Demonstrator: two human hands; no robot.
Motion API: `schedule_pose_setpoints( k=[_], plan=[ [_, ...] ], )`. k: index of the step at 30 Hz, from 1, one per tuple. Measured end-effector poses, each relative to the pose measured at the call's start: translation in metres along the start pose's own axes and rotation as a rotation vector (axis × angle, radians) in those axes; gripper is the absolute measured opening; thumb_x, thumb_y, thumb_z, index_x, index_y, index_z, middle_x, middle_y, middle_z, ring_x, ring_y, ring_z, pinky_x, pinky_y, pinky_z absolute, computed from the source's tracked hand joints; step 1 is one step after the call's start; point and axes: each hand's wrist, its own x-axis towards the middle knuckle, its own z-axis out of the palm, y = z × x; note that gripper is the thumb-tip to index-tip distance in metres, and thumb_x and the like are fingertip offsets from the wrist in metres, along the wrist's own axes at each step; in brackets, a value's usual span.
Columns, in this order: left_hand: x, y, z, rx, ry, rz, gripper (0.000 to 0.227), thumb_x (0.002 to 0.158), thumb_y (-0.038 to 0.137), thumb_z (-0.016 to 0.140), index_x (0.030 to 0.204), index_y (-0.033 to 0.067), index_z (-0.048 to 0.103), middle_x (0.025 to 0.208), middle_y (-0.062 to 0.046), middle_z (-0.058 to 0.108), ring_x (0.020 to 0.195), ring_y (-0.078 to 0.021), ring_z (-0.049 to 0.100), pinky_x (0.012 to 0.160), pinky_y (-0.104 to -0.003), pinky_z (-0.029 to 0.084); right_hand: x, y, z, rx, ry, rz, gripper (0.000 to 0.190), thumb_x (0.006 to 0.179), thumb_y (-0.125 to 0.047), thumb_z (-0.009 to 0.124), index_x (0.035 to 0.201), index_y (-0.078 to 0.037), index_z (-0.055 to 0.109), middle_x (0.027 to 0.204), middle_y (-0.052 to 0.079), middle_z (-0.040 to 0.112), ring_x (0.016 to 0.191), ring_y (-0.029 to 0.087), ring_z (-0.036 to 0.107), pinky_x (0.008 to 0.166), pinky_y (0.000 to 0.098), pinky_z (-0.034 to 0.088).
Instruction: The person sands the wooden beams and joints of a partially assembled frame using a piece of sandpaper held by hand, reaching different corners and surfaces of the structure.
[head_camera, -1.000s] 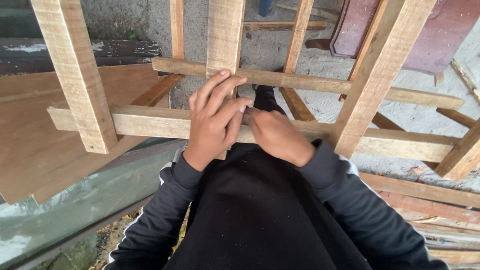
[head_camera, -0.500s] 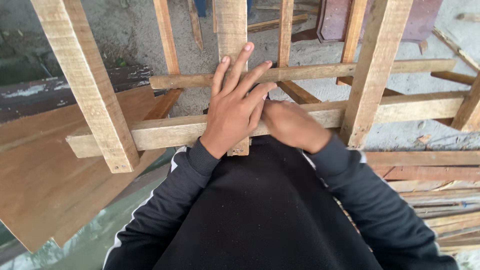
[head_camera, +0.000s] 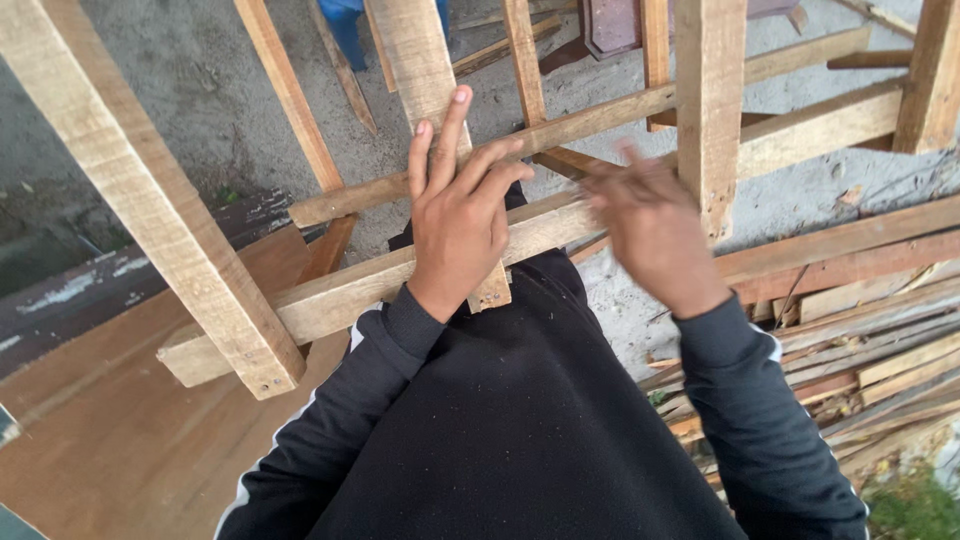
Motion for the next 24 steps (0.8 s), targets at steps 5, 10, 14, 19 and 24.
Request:
schedule_pose_setpoints(
  k=[5,10,14,19,24],
  plan=[
    [-0.001,0.0,0.001,-0.004,-0.007,-0.007,0.025,0.097,-0.001,0.066,0.101,0.0211,0.077,0.138,0.004,0.07,0.159,-0.0305,0.027,0.133,-0.053,0.01,-0.032,0.001,0.041,0.058,0.241,0.152,0.039,0.111,-0.013,0.049,0.146,0.002,0.056,0.159,0.02,0.049,0.157,0.032,0.035,0.129,0.0546,0.028],
    [0.002,-0.001,0.008,0.039,0.011,0.018,0.026,0.097,0.0,0.066,0.097,0.0236,0.077,0.135,0.005,0.072,0.157,-0.0329,0.027,0.131,-0.054,0.007,-0.07,0.027,0.093,-0.263,0.301,0.143,0.042,0.107,-0.018,0.063,0.148,-0.012,0.063,0.161,0.014,0.047,0.154,0.035,0.03,0.128,0.0521,0.015],
    [0.003,0.001,0.006,0.054,-0.002,0.007,0.031,0.096,-0.003,0.063,0.095,0.0245,0.077,0.131,0.007,0.074,0.157,-0.0322,0.027,0.13,-0.053,0.005,-0.065,0.014,0.085,-0.273,0.584,0.207,0.036,0.107,-0.014,0.066,0.142,-0.005,0.066,0.136,0.023,0.053,0.124,0.034,0.048,0.106,0.0455,0.035],
    [0.004,0.001,0.006,0.043,0.04,0.004,0.031,0.097,-0.004,0.061,0.099,0.0218,0.077,0.14,0.003,0.069,0.159,-0.0301,0.028,0.133,-0.052,0.007,-0.053,-0.005,0.09,0.11,0.448,0.112,0.033,0.104,-0.014,0.065,0.135,-0.005,0.07,0.108,0.011,0.058,0.097,0.026,0.051,0.085,0.0404,0.044],
    [-0.001,0.002,-0.003,-0.046,0.059,0.0,0.026,0.097,-0.002,0.061,0.106,0.0164,0.077,0.152,-0.008,0.056,0.156,-0.0337,0.032,0.131,-0.058,0.013,-0.05,0.011,0.088,0.017,0.506,0.212,0.033,0.108,-0.014,0.062,0.14,-0.003,0.065,0.109,0.013,0.056,0.097,0.028,0.052,0.084,0.0406,0.046]
  ],
)
